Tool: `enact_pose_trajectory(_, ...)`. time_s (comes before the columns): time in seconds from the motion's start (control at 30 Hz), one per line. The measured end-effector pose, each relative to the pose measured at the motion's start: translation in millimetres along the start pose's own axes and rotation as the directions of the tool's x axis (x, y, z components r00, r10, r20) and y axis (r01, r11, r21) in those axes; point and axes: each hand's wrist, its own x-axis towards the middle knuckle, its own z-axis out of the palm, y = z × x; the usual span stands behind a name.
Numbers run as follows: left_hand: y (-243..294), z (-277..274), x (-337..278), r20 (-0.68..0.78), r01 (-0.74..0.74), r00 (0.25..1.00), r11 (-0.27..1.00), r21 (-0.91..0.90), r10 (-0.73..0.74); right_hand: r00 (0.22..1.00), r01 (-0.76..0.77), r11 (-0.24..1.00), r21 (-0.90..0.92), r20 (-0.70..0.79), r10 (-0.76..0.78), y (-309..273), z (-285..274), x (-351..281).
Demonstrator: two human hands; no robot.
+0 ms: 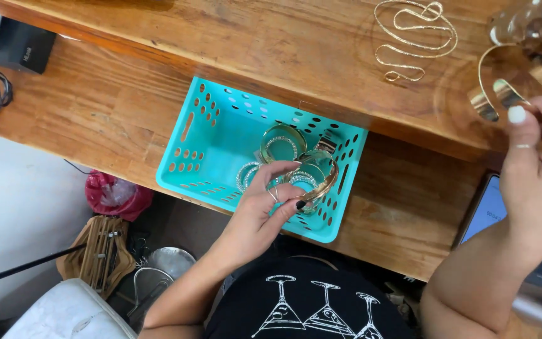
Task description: Sorting and organizing various bracelets and bangles in a plastic basket on a wooden counter, including inspecting price tags.
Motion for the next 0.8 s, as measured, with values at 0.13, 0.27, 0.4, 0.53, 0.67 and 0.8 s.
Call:
enact_pose_trajectory(0.13,-2.3,5.7,0.6,-0.032,-0.003,0.999,1.000,-0.004,0.003,0.990,0.092,0.994,-0.058,0.110,-0.086,1.9,1.3,24.4)
enact_pose_trajectory(0.27,2.2,6.0,2.6,-0.032,0.007,0.999,0.999,0.033,-0.006,0.993,0.033,0.997,-0.074,0.116,-0.024,4.5,-10.3,9.3)
enact_pose_trajectory(0.4,13.4,7.6,10.1,-0.002,-0.027,1.000,0.998,0.059,0.028,0.996,0.058,0.991,-0.123,0.079,-0.048,-65.8,-11.2,-7.7)
enact_pose_trajectory(0.53,35.7,16.7,15.9,0.108,-0.112,0.989,0.988,0.104,0.101,0.928,0.343,0.933,-0.108,0.194,-0.318,-125.5,16.6,-37.1)
enact_pose_trajectory(0.67,59.7,18.1,14.3,0.194,-0.181,0.967,0.981,0.069,0.165,0.813,0.398,0.911,0.106,0.418,-0.404,-138.3,32.7,-48.4)
enact_pose_trajectory(0.8,65.5,18.6,3.9,0.113,-0.185,0.975,0.981,-0.057,0.190,0.819,0.431,0.901,0.053,0.396,-0.415,-104.3,0.1,-66.2)
